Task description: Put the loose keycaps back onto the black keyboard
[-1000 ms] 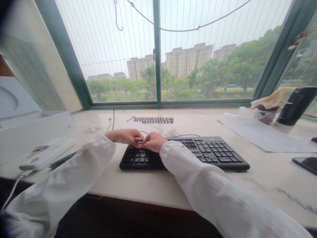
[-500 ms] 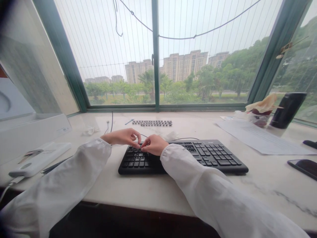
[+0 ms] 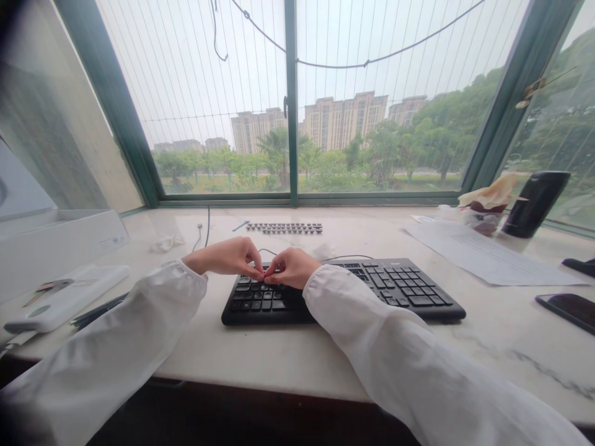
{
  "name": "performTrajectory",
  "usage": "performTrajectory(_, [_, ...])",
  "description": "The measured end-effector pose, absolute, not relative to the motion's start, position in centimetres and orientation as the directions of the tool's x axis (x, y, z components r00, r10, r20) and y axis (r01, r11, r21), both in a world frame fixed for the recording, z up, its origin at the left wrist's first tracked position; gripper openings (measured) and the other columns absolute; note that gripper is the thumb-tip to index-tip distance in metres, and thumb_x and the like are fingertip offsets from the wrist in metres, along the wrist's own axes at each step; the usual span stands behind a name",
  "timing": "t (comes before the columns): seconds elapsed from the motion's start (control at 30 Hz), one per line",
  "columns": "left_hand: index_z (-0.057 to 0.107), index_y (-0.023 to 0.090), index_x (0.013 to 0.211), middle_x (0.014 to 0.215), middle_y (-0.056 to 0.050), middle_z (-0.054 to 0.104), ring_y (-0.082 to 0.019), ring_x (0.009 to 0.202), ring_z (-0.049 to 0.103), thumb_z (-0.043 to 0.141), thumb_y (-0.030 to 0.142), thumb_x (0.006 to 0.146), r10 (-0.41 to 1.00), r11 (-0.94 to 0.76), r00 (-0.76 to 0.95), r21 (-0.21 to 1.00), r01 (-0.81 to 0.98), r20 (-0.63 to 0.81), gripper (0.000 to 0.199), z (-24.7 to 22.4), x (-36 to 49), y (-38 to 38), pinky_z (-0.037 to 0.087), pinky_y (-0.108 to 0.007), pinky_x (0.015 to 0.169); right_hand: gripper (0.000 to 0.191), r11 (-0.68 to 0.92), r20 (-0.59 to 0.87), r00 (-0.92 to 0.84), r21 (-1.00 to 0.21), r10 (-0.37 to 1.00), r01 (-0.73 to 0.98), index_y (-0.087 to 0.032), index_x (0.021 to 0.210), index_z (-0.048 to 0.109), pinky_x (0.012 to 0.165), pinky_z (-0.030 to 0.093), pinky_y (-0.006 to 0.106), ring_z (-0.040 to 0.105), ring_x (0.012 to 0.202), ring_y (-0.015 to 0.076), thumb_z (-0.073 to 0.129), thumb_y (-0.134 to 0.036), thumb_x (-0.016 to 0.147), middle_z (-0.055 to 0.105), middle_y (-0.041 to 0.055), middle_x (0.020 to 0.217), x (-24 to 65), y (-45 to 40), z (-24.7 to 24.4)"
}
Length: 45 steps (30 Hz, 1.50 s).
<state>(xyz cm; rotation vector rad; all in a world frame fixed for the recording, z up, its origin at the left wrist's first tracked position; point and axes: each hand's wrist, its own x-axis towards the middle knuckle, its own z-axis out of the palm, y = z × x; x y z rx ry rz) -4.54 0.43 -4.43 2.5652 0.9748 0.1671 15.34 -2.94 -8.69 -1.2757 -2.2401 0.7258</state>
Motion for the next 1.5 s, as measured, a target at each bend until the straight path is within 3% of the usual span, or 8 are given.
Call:
performTrajectory(0.23, [0.078,0.021,0.073,0.046,0.006,0.036,-0.006,0.047,0.027,0.071,0.05,0.067,0.564,-0.796,0.824,0.299,0.526,0.055,0.03,-4.6,-4.6,0.3,0.019,-0.025,0.047,0.038,0.431,0.145,-0.469,-0.685,0.871,0.588,-0.013,0.084,0.078,0.049,0.023,0.024,0.036,0.053,0.0082,0.073,-0.046,0.067,0.05,-0.0035,0.053,15.5,-2.7,-9.1])
performTrajectory(0.83, [0.078,0.019,0.076,0.052,0.003,0.054,-0.009,0.052,0.039,0.071,0.052,0.064,0.653,-0.671,0.754,0.405,0.621,-0.073,0.036,-5.0,-4.8,1.2,0.024,-0.024,0.05,0.04,0.407,0.084,-0.455,-0.607,0.887,0.682,-0.014,0.086,0.077,0.053,0.026,0.026,0.039,0.056,0.0099,0.067,-0.05,0.072,0.052,-0.0024,0.055,15.1,-3.2,-8.0])
performTrajectory(1.0, [0.077,0.019,0.071,0.047,0.004,0.047,-0.008,0.049,0.038,0.071,0.047,0.064,0.668,-0.686,0.744,0.362,0.631,-0.032,0.03,-5.0,-4.4,0.9,0.023,-0.024,0.048,0.035,0.366,0.036,-0.438,-0.614,0.898,0.699,-0.016,0.086,0.076,0.054,0.028,0.025,0.042,0.056,0.0096,0.069,-0.046,0.07,0.053,-0.0032,0.056,15.0,-2.9,-7.9])
performTrajectory(1.23, [0.076,0.018,0.066,0.045,0.003,0.047,-0.008,0.047,0.037,0.071,0.04,0.064,0.65,-0.736,0.757,0.296,0.608,0.061,0.023,-5.2,-4.0,-0.2,0.024,-0.024,0.048,0.025,0.263,-0.035,-0.414,-0.721,0.91,0.641,-0.015,0.082,0.073,0.051,0.031,0.022,0.043,0.05,0.008,0.073,-0.034,0.066,0.052,-0.0059,0.051,14.8,-2.8,-8.2])
performTrajectory(1.5, [0.077,0.019,0.071,0.047,0.004,0.046,-0.008,0.048,0.037,0.07,0.042,0.066,0.646,-0.736,0.762,0.298,0.608,0.041,0.024,-4.8,-4.1,-0.2,0.024,-0.024,0.048,0.017,0.194,-0.063,-0.35,-0.734,0.935,0.651,-0.014,0.081,0.072,0.049,0.033,0.022,0.046,0.047,0.0096,0.07,-0.027,0.07,0.05,-0.0056,0.044,14.3,-2.9,-8.2])
